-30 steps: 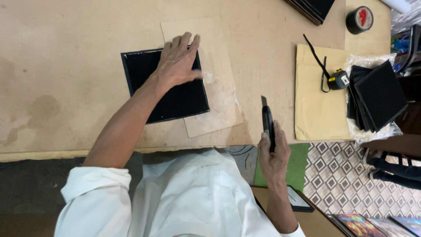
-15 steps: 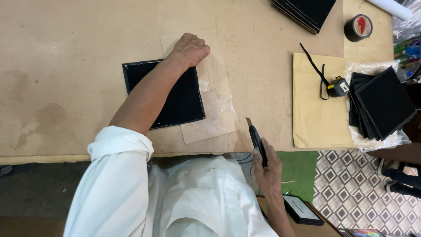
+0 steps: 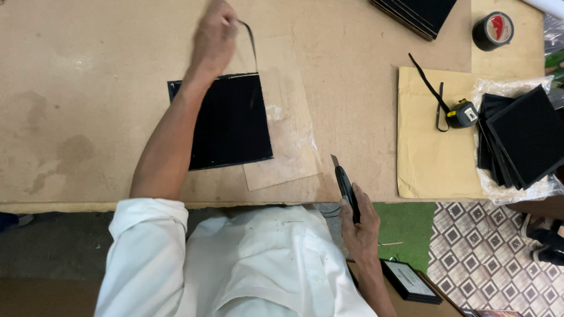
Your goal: The person uses a utility knife to trim excess black fabric around a square board. They repeatedly cut along the edges, rotate the board, and stack the trimmed pieces on the table.
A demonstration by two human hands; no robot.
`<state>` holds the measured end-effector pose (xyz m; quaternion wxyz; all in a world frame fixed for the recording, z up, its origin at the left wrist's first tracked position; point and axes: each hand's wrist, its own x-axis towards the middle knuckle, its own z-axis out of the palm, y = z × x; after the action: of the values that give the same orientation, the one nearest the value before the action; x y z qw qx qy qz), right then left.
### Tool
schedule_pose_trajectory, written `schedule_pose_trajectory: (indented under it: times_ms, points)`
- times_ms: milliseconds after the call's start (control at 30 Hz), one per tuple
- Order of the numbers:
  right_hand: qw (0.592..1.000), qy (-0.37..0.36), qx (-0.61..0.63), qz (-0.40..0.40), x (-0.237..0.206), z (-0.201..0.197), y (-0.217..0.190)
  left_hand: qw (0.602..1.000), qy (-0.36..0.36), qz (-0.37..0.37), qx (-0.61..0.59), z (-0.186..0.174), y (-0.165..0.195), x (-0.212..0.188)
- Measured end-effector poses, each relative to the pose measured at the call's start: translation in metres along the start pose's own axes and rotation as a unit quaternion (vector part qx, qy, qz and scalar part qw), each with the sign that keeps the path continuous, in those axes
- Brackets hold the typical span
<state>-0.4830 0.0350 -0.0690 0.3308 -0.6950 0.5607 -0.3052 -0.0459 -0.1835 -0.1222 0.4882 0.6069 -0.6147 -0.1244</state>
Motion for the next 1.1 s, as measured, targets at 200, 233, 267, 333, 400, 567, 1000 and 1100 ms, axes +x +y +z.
schedule_pose_trajectory:
  times_ms: [200,233,267,333,400,567,1000,1100]
  points:
    - [0.988,-0.001,0.079,0.135,0.011,0.012,-0.028,0.853,0.404,-0.247,0.220,-0.157,-0.040,-0.082]
    - [0.984,-0.013,0.121,0.130,0.018,0.020,-0.034,0.849,0.346,-0.266,0.298,-0.166,-0.038,-0.104]
    - [0.978,-0.024,0.165,0.126,0.027,0.032,-0.039,0.875,0.257,-0.306,0.274,-0.156,-0.032,-0.126]
    - [0.963,-0.088,0.209,0.144,0.049,0.062,-0.046,0.891,0.117,-0.356,0.256,-0.129,-0.011,-0.160]
    - [0.975,-0.122,0.175,0.065,0.078,0.100,-0.048,0.898,0.050,-0.370,0.233,-0.103,0.015,-0.192]
    - [0.976,-0.183,0.112,0.038,0.103,0.159,-0.054,0.900,0.010,-0.367,0.236,-0.085,0.054,-0.197]
    - [0.928,-0.040,0.353,0.113,0.090,0.119,-0.025,0.931,0.108,-0.280,-0.207,-0.142,0.083,-0.145]
    - [0.930,0.002,0.345,0.126,0.083,0.086,-0.018,0.935,0.019,-0.325,-0.138,-0.171,0.090,-0.107]
